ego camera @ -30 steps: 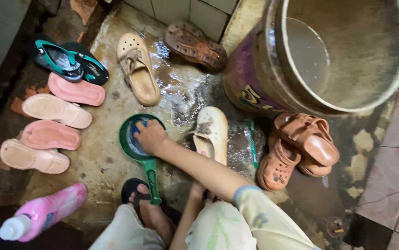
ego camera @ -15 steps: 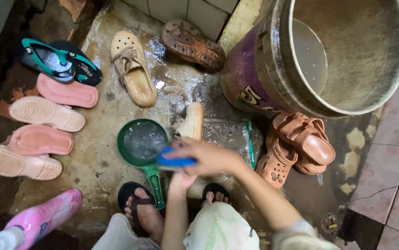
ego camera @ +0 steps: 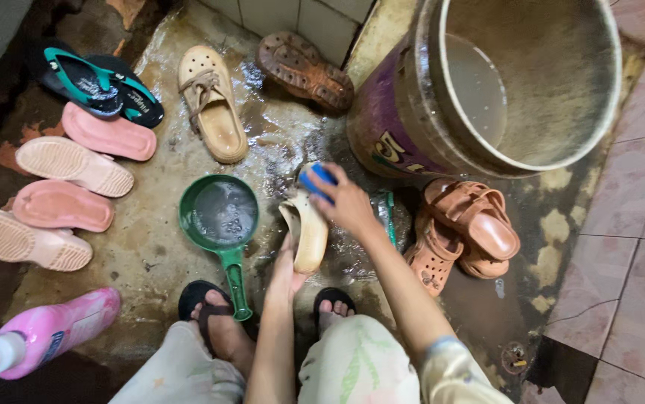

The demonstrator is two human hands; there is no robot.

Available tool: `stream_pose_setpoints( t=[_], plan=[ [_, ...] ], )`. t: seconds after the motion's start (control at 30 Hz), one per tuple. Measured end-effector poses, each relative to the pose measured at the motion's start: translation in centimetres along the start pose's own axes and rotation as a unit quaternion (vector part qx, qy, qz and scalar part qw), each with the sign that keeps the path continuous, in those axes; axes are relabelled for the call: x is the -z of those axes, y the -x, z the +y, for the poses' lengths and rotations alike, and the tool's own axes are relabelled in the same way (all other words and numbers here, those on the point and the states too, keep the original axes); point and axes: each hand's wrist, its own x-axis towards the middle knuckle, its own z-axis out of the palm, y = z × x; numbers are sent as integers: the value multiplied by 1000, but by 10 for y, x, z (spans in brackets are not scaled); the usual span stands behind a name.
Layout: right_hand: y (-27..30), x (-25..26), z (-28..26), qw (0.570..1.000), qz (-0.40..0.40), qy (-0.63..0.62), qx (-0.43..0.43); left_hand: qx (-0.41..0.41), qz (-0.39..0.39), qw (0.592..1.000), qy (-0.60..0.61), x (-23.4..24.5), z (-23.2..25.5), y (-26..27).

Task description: The person cleans a pair of shoes by scrubbing them with a brush and water.

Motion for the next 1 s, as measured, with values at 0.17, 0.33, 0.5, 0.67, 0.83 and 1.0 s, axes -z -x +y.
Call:
stream_pose_setpoints(
  t=[0.17, 0.33, 0.5, 0.67, 0.83, 1.0],
  plan=[
    [37, -11, -35, 996, -69, 61, -20, -68, -57, 993, 75, 29, -21, -26],
    [78, -39, -28, 989, 34, 35, 140, 27, 10, 995, 90, 43, -31, -13],
    [-29, -35, 32, 995, 97, 34, 16, -31, -15, 999, 24, 24, -1, 0],
    [18, -43, -14, 997, 6, 57, -43, 6, 30, 995, 92, 36, -12, -10],
    [105, -48, -51, 994, 65, 2, 90, 45, 53, 996, 58, 64, -28, -17],
    [15, -39, -3, 995, 66, -13, -68, -26, -28, 999, -34, 41, 0, -1]
  ],
)
